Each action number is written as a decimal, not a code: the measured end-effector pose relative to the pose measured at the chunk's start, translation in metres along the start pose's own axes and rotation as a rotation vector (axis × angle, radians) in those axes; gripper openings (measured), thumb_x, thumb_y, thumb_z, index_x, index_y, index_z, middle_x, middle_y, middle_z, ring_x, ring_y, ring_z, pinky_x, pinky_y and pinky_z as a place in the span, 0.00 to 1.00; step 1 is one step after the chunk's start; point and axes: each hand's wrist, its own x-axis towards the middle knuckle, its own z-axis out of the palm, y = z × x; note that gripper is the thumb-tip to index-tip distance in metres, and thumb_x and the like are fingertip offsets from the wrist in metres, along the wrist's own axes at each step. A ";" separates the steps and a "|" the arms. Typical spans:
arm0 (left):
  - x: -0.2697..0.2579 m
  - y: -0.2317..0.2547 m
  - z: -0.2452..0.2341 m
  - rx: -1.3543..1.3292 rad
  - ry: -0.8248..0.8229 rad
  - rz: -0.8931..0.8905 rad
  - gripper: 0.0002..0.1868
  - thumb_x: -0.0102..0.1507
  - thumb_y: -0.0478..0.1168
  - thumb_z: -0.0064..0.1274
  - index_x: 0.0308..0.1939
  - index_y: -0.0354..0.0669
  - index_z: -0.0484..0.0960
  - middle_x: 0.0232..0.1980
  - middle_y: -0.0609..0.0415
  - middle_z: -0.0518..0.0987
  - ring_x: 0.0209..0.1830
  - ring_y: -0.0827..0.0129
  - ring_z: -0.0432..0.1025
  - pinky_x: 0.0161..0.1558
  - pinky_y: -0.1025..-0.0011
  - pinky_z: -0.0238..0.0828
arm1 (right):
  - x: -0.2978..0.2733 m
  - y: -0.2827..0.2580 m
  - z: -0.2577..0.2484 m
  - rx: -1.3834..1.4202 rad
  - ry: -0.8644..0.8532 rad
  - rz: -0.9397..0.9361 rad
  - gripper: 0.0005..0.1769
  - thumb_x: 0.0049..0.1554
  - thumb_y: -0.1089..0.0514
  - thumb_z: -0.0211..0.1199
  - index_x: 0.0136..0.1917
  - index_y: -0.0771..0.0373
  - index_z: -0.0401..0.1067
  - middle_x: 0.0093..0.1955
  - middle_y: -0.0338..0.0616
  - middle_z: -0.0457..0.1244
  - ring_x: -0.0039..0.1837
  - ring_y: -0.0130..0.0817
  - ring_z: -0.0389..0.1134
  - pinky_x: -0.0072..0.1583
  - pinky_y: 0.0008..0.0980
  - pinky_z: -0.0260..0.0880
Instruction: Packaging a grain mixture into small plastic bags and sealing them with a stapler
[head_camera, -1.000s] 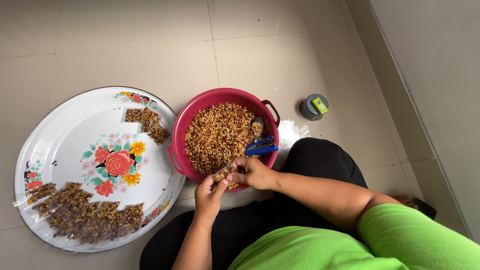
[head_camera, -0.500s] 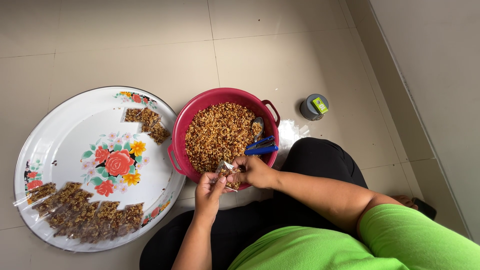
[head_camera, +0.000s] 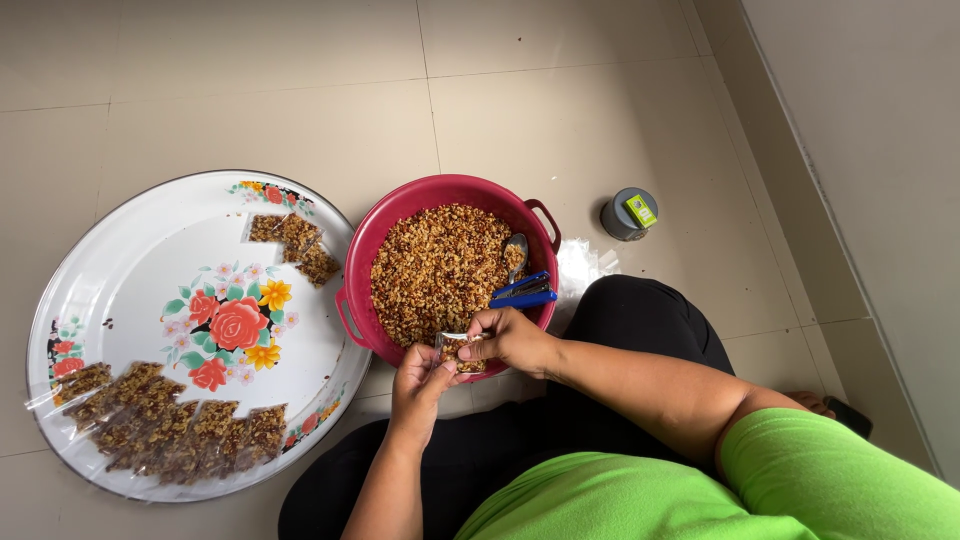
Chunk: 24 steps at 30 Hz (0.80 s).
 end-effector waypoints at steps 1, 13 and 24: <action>0.004 -0.010 -0.007 0.000 -0.001 -0.001 0.13 0.62 0.37 0.61 0.42 0.33 0.74 0.37 0.49 0.74 0.35 0.67 0.77 0.46 0.63 0.84 | -0.001 0.001 0.000 0.000 0.001 0.000 0.14 0.46 0.64 0.81 0.40 0.70 0.76 0.31 0.42 0.65 0.35 0.25 0.65 0.36 0.18 0.61; 0.010 -0.021 -0.018 0.169 0.023 0.145 0.08 0.67 0.39 0.59 0.42 0.37 0.79 0.31 0.53 0.77 0.33 0.75 0.73 0.38 0.72 0.77 | 0.000 -0.003 0.001 -0.187 -0.016 -0.055 0.12 0.48 0.58 0.80 0.41 0.64 0.80 0.31 0.45 0.66 0.38 0.29 0.65 0.42 0.27 0.64; 0.001 0.019 0.008 0.125 -0.012 0.117 0.11 0.60 0.32 0.65 0.42 0.33 0.79 0.33 0.43 0.83 0.31 0.65 0.79 0.37 0.67 0.82 | -0.009 -0.018 0.008 -0.005 -0.059 0.044 0.17 0.48 0.58 0.81 0.39 0.69 0.74 0.31 0.43 0.62 0.35 0.28 0.66 0.33 0.19 0.71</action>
